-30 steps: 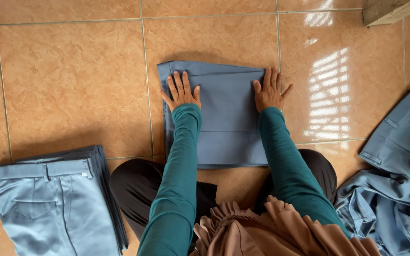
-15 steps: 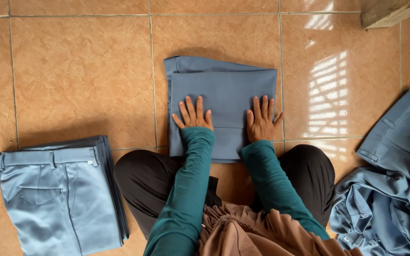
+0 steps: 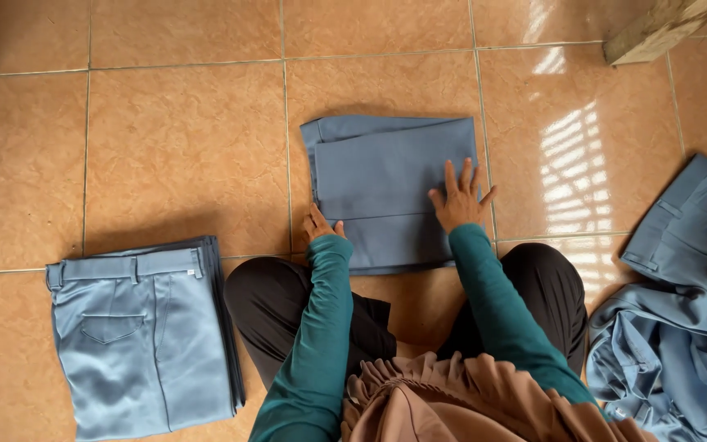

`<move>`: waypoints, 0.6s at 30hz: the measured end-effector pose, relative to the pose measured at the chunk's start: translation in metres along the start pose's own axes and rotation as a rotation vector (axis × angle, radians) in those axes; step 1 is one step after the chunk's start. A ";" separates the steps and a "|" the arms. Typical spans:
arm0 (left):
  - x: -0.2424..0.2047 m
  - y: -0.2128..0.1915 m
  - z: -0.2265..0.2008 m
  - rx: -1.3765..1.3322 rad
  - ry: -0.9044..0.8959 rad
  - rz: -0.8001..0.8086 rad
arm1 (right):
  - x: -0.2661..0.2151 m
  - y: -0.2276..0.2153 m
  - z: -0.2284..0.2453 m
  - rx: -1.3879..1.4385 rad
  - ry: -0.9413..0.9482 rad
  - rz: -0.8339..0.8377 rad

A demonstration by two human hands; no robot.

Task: Folding multiple pairs of blue trousers on a tiled floor.

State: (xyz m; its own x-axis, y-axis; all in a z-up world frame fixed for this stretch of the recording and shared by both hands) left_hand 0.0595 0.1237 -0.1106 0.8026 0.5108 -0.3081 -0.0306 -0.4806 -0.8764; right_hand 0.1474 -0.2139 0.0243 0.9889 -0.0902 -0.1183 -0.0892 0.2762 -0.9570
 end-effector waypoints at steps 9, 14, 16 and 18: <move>0.043 0.055 0.045 -0.251 -0.321 0.325 | -0.138 0.008 0.046 -0.050 -0.208 0.463; 0.016 0.029 0.035 -0.498 -0.354 0.472 | -0.136 -0.010 0.048 -0.136 -0.226 0.500; 0.001 0.011 0.026 -0.579 -0.355 0.534 | -0.135 -0.005 0.046 -0.143 -0.237 0.515; 0.004 0.016 0.020 -0.800 -0.267 0.502 | -0.130 0.010 0.038 -0.132 -0.235 0.491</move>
State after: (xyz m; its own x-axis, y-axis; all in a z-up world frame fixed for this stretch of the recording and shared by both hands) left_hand 0.0504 0.1326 -0.1330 0.6427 0.2119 -0.7362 0.1602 -0.9769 -0.1413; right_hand 0.0230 -0.1628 0.0402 0.8262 0.2386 -0.5103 -0.5448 0.1084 -0.8315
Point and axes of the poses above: each hand's wrist, its own x-axis towards the middle knuckle, its own y-axis out of the palm, z = x × y, the point moved 8 cm from there along x, towards the middle knuckle, and after that the axes turned 7 degrees about x, right-handed, at the moved point
